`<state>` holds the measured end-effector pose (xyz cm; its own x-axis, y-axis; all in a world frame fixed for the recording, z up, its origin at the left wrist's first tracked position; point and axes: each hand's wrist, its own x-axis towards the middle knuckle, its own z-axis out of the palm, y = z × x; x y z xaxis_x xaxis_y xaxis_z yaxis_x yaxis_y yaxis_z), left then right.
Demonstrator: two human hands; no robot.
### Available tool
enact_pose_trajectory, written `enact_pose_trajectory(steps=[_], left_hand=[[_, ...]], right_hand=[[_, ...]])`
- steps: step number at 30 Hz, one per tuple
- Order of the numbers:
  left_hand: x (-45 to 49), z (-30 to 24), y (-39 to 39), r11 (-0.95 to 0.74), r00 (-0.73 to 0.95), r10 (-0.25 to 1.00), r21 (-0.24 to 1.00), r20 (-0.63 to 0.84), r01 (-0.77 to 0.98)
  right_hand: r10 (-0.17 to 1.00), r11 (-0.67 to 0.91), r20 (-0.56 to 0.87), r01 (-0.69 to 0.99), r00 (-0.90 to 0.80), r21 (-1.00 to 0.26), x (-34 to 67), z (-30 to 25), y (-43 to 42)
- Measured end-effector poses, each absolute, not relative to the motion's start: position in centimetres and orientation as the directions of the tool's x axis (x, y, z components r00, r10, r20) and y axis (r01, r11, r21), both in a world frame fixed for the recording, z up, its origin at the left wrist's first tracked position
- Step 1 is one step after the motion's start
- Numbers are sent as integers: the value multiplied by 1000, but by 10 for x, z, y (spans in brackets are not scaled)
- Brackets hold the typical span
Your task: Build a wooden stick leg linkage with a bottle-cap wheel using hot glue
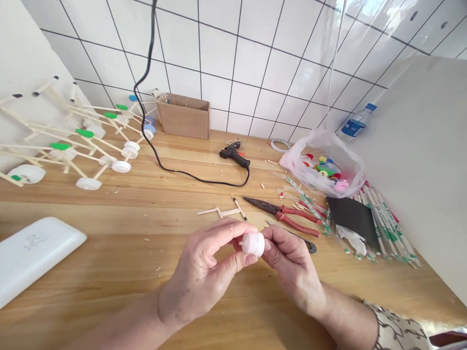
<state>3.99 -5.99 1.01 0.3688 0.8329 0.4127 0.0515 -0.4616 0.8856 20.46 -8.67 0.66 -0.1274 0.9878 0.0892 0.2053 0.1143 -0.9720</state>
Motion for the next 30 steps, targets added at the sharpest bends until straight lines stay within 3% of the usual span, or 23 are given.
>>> enact_pose_trajectory(steps=[12, 15, 21, 25, 30], left_hand=[[33, 12, -55, -509, 425, 794, 858, 435, 74], [36, 10, -54, -474, 356, 835, 877, 419, 81], [41, 3, -56, -493, 302, 841, 865, 448, 89], [42, 3, -58, -502, 337, 830, 859, 446, 102], [41, 7, -59, -392, 362, 866, 918, 344, 65]], right_hand=[[954, 267, 192, 367, -230, -891, 209, 13, -87], [970, 185, 125, 303, -207, -935, 209, 11, -86], [976, 86, 86, -11, -199, -996, 202, 4, -88], [982, 74, 77, -24, -173, -997, 199, 4, -88], [980, 95, 103, -54, -172, -994, 198, 7, -88]])
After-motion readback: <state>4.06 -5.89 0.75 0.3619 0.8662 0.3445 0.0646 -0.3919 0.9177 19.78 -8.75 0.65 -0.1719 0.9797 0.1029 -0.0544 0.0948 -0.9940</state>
